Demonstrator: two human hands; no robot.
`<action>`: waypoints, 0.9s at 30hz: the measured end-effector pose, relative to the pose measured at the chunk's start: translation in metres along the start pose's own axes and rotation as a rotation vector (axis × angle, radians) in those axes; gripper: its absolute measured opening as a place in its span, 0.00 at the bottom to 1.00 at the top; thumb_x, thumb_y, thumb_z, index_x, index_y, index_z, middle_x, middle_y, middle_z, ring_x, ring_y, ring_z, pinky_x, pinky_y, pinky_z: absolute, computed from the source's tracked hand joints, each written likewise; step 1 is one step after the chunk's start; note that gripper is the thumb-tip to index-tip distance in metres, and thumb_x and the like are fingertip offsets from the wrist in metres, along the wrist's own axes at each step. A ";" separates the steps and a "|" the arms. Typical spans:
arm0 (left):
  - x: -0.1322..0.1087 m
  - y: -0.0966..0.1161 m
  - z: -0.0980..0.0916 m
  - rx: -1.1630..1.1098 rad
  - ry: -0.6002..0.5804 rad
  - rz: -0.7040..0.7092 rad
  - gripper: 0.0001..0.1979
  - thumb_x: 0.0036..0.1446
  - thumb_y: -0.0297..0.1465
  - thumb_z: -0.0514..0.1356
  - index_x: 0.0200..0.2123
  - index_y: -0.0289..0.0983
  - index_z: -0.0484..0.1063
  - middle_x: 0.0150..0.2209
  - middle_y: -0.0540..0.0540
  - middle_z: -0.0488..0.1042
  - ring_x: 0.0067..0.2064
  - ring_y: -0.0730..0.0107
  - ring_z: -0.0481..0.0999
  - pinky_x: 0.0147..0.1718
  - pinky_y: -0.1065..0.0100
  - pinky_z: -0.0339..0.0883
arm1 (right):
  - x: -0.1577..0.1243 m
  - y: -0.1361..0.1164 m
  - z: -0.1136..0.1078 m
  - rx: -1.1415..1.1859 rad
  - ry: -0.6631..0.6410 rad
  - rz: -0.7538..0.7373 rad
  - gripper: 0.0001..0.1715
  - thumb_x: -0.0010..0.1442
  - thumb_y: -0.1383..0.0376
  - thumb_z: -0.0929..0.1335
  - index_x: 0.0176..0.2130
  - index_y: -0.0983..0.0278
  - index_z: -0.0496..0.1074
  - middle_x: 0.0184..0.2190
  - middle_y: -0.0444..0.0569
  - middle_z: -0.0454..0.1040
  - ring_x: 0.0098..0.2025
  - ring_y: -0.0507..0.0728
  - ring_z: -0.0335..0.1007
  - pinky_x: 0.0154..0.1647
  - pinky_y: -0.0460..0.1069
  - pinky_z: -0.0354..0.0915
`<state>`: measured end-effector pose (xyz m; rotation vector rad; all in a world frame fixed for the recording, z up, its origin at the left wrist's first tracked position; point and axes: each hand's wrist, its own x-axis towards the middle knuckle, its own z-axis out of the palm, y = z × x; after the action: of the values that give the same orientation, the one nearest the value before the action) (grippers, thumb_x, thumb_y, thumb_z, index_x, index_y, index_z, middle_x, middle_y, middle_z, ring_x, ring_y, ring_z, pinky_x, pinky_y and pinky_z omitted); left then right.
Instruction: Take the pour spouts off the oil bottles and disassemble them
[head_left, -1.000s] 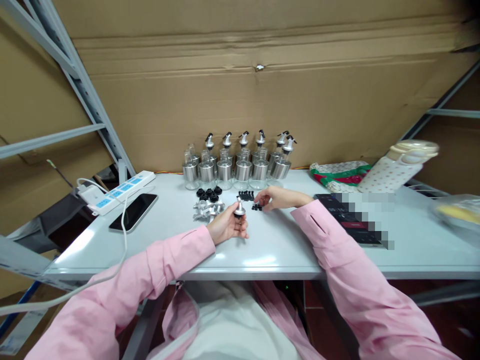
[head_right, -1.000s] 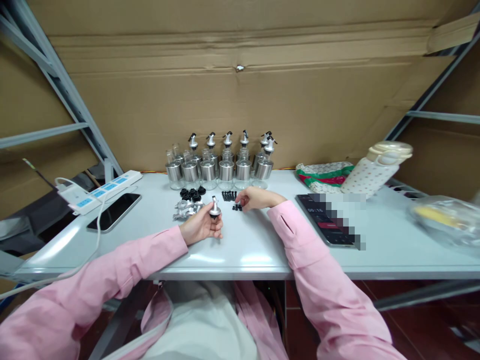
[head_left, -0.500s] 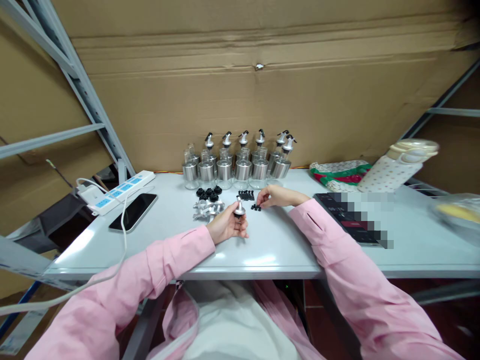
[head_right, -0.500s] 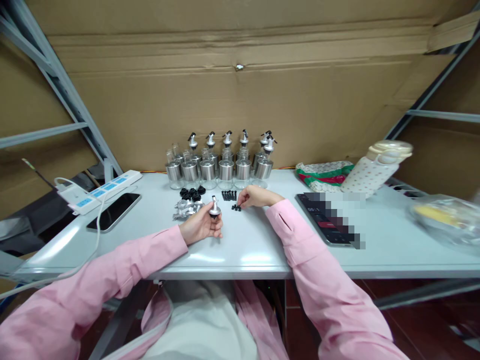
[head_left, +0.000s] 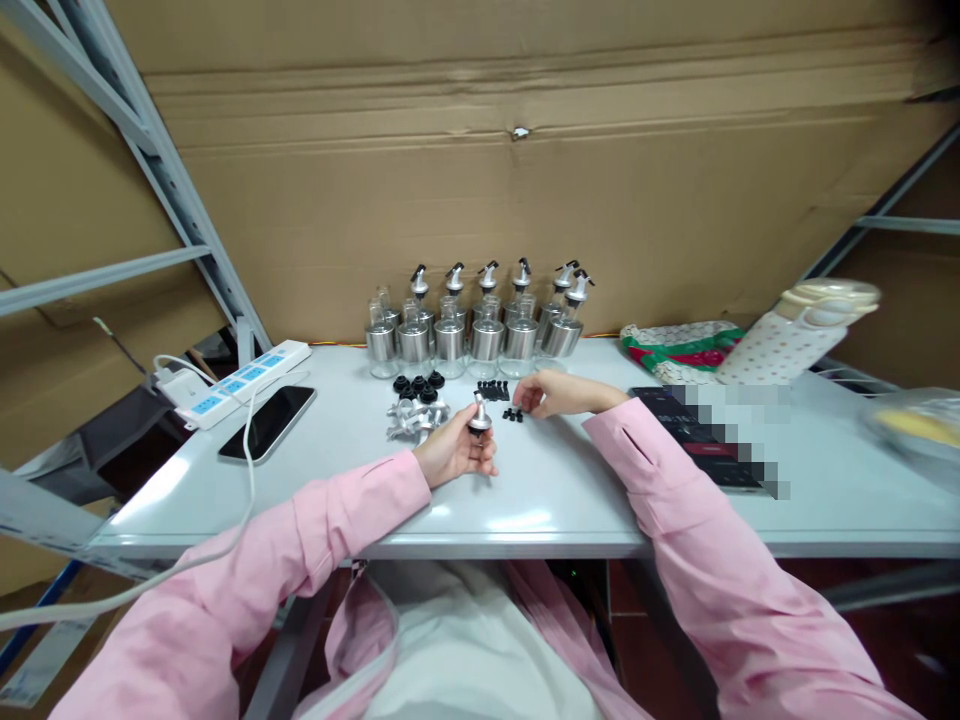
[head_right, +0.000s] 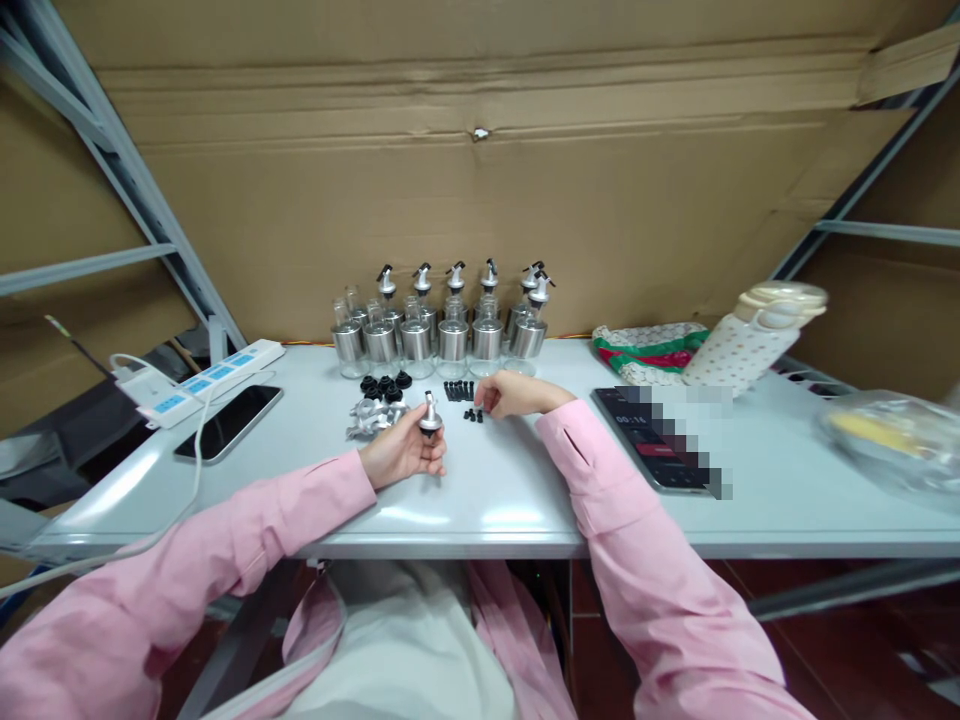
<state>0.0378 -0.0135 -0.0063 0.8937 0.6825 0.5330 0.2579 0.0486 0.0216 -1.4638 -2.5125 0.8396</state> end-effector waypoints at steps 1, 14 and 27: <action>0.000 0.000 0.000 0.000 -0.001 0.001 0.23 0.62 0.44 0.37 0.26 0.36 0.60 0.18 0.52 0.64 0.18 0.74 0.66 0.31 0.66 0.65 | 0.000 0.000 0.000 0.005 -0.014 -0.004 0.22 0.41 0.72 0.67 0.40 0.68 0.72 0.31 0.48 0.75 0.32 0.54 0.69 0.33 0.46 0.64; 0.000 -0.001 -0.002 0.003 -0.014 0.003 0.23 0.60 0.47 0.41 0.27 0.36 0.59 0.18 0.52 0.64 0.18 0.74 0.66 0.31 0.67 0.66 | 0.005 -0.011 0.008 -0.057 0.029 -0.018 0.20 0.41 0.66 0.71 0.38 0.67 0.76 0.28 0.48 0.75 0.29 0.55 0.68 0.32 0.48 0.63; 0.001 -0.001 -0.002 -0.002 -0.024 0.012 0.23 0.59 0.48 0.42 0.26 0.35 0.60 0.18 0.52 0.65 0.18 0.74 0.66 0.31 0.66 0.66 | 0.010 -0.015 0.016 -0.061 0.063 -0.113 0.17 0.45 0.61 0.71 0.37 0.65 0.76 0.28 0.45 0.72 0.28 0.51 0.64 0.30 0.46 0.60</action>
<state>0.0370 -0.0125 -0.0079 0.9016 0.6558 0.5326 0.2360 0.0447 0.0144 -1.3279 -2.5677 0.6933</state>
